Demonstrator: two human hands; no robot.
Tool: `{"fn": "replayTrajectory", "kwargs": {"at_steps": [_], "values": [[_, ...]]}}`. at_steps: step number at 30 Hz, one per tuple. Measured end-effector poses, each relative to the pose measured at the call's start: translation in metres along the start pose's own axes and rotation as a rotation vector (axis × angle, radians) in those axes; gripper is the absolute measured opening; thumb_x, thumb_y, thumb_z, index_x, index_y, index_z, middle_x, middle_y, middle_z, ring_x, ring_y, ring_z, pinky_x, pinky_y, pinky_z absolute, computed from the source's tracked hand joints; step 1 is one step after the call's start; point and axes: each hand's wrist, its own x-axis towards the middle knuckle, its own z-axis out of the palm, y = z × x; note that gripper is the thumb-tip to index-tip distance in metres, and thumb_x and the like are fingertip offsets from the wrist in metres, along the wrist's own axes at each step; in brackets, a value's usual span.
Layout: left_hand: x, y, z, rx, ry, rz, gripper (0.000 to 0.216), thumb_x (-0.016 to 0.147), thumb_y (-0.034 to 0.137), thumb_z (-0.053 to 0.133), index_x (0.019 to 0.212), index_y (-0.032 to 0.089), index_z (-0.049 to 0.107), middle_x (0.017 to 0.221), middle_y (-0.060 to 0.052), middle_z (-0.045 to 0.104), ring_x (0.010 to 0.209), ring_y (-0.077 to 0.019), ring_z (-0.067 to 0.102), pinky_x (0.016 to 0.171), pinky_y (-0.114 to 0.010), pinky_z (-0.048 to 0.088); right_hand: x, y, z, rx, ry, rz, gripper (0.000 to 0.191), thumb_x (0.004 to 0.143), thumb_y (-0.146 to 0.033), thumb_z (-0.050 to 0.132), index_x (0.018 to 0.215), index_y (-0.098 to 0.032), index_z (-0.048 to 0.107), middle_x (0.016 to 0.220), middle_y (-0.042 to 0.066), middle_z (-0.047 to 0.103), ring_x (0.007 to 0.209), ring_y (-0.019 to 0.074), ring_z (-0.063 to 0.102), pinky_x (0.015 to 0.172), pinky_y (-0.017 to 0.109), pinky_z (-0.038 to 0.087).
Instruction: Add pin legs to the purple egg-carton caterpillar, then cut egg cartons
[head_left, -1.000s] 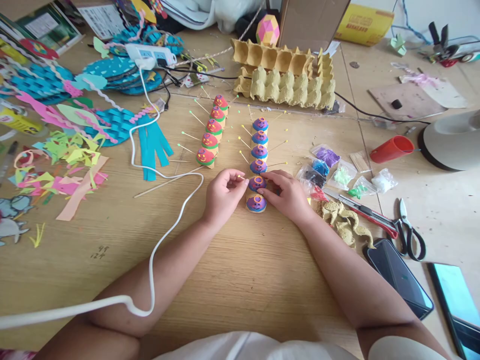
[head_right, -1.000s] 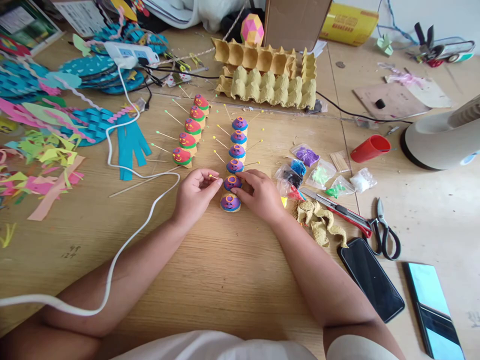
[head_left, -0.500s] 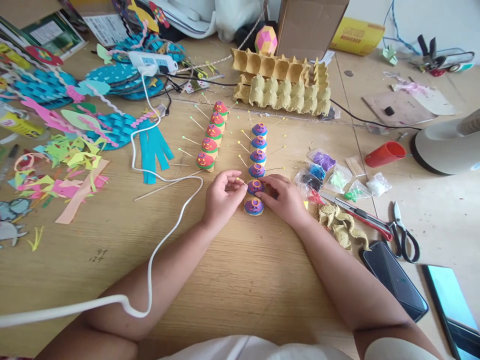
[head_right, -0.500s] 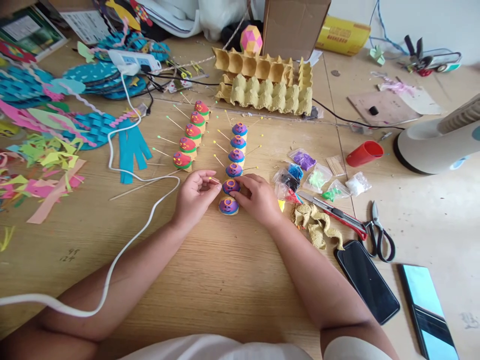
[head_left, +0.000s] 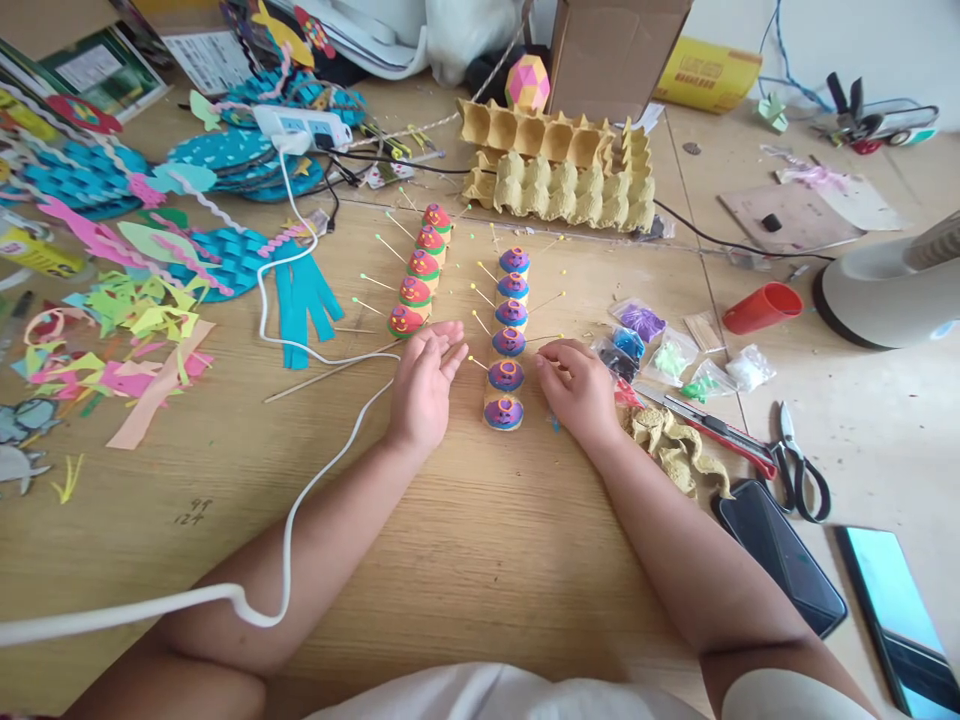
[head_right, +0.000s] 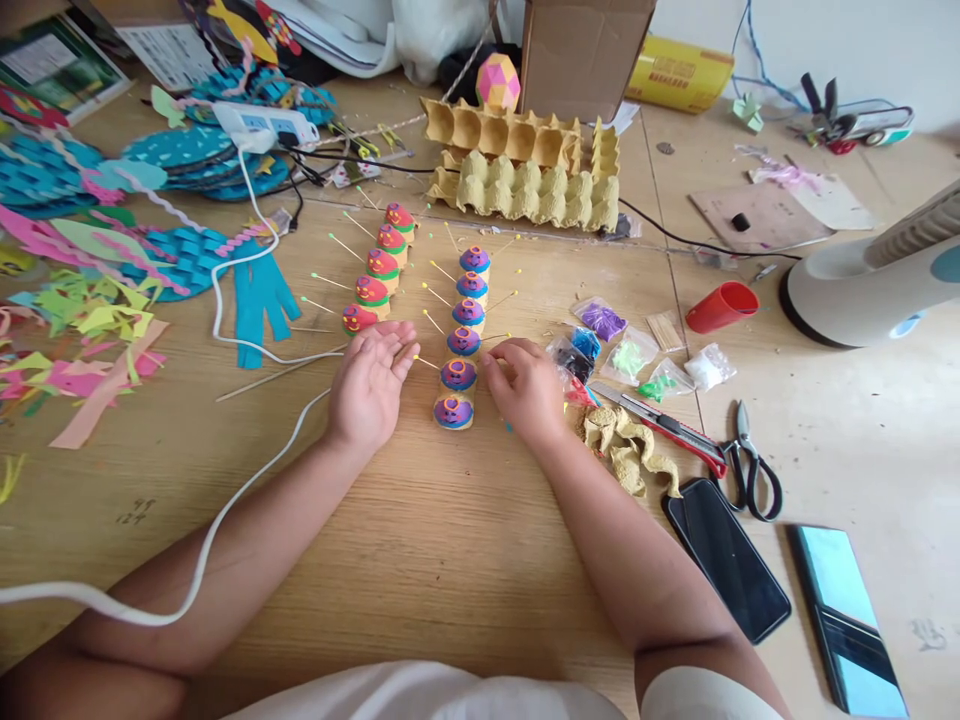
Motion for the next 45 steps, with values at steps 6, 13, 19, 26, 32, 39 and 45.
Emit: {"fn": "replayTrajectory", "kwargs": {"at_steps": [6, 13, 19, 26, 32, 39, 45], "values": [[0.001, 0.003, 0.003, -0.34, -0.046, -0.153, 0.044, 0.095, 0.065, 0.048, 0.111, 0.025, 0.061, 0.136, -0.012, 0.066, 0.141, -0.0256, 0.053, 0.12, -0.044, 0.037, 0.005, 0.009, 0.0, -0.03, 0.05, 0.074, 0.018, 0.091, -0.035, 0.065, 0.094, -0.02, 0.074, 0.099, 0.008, 0.074, 0.092, 0.0236, 0.067, 0.085, 0.039, 0.053], [0.004, 0.008, 0.005, -0.449, -0.12, -0.276, 0.059, 0.097, 0.075, 0.03, 0.122, 0.03, 0.059, 0.137, -0.01, 0.067, 0.145, -0.0246, 0.049, 0.122, -0.047, 0.03, 0.01, 0.014, 0.005, 0.034, 0.042, 0.162, 0.025, 0.087, -0.042, 0.069, 0.102, -0.022, 0.074, 0.099, 0.007, 0.073, 0.085, 0.0214, 0.066, 0.077, 0.037, 0.055], [0.006, 0.013, 0.008, -0.468, -0.118, -0.329, 0.068, 0.095, 0.079, 0.025, 0.13, 0.03, 0.057, 0.14, -0.01, 0.065, 0.145, -0.0244, 0.049, 0.122, -0.046, 0.031, 0.012, 0.011, 0.006, 0.02, 0.039, 0.179, 0.024, 0.088, -0.041, 0.068, 0.1, -0.021, 0.075, 0.096, 0.007, 0.074, 0.084, 0.0211, 0.067, 0.075, 0.036, 0.054], [0.007, 0.017, 0.01, -0.512, -0.143, -0.354, 0.072, 0.095, 0.079, 0.02, 0.132, 0.031, 0.058, 0.143, -0.009, 0.063, 0.146, -0.0241, 0.048, 0.122, -0.046, 0.031, 0.014, 0.01, 0.007, 0.002, 0.037, 0.2, 0.025, 0.089, -0.041, 0.066, 0.1, -0.021, 0.076, 0.096, 0.007, 0.075, 0.083, 0.0214, 0.067, 0.073, 0.036, 0.052], [0.007, 0.017, 0.009, -0.521, -0.136, -0.369, 0.071, 0.095, 0.079, 0.023, 0.135, 0.031, 0.057, 0.144, -0.009, 0.061, 0.146, -0.025, 0.045, 0.121, -0.045, 0.032, 0.014, 0.009, 0.007, 0.014, 0.037, 0.212, 0.027, 0.089, -0.042, 0.066, 0.101, -0.021, 0.076, 0.097, 0.007, 0.076, 0.08, 0.0204, 0.066, 0.074, 0.035, 0.053], [0.007, 0.018, 0.01, -0.471, -0.119, -0.367, 0.073, 0.093, 0.081, 0.025, 0.138, 0.033, 0.056, 0.145, -0.008, 0.06, 0.147, -0.0259, 0.044, 0.121, -0.046, 0.032, 0.013, 0.008, 0.008, 0.025, 0.046, 0.216, 0.027, 0.089, -0.043, 0.066, 0.099, -0.02, 0.076, 0.095, 0.007, 0.075, 0.081, 0.0205, 0.066, 0.075, 0.036, 0.053], [0.007, 0.016, 0.01, -0.413, -0.159, -0.334, 0.077, 0.095, 0.08, 0.015, 0.142, 0.032, 0.054, 0.142, -0.008, 0.062, 0.147, -0.0239, 0.046, 0.124, -0.046, 0.029, 0.012, 0.013, 0.009, 0.015, 0.013, 0.164, 0.027, 0.085, -0.042, 0.071, 0.102, -0.022, 0.075, 0.104, 0.007, 0.075, 0.088, 0.0224, 0.067, 0.082, 0.038, 0.055]]}}
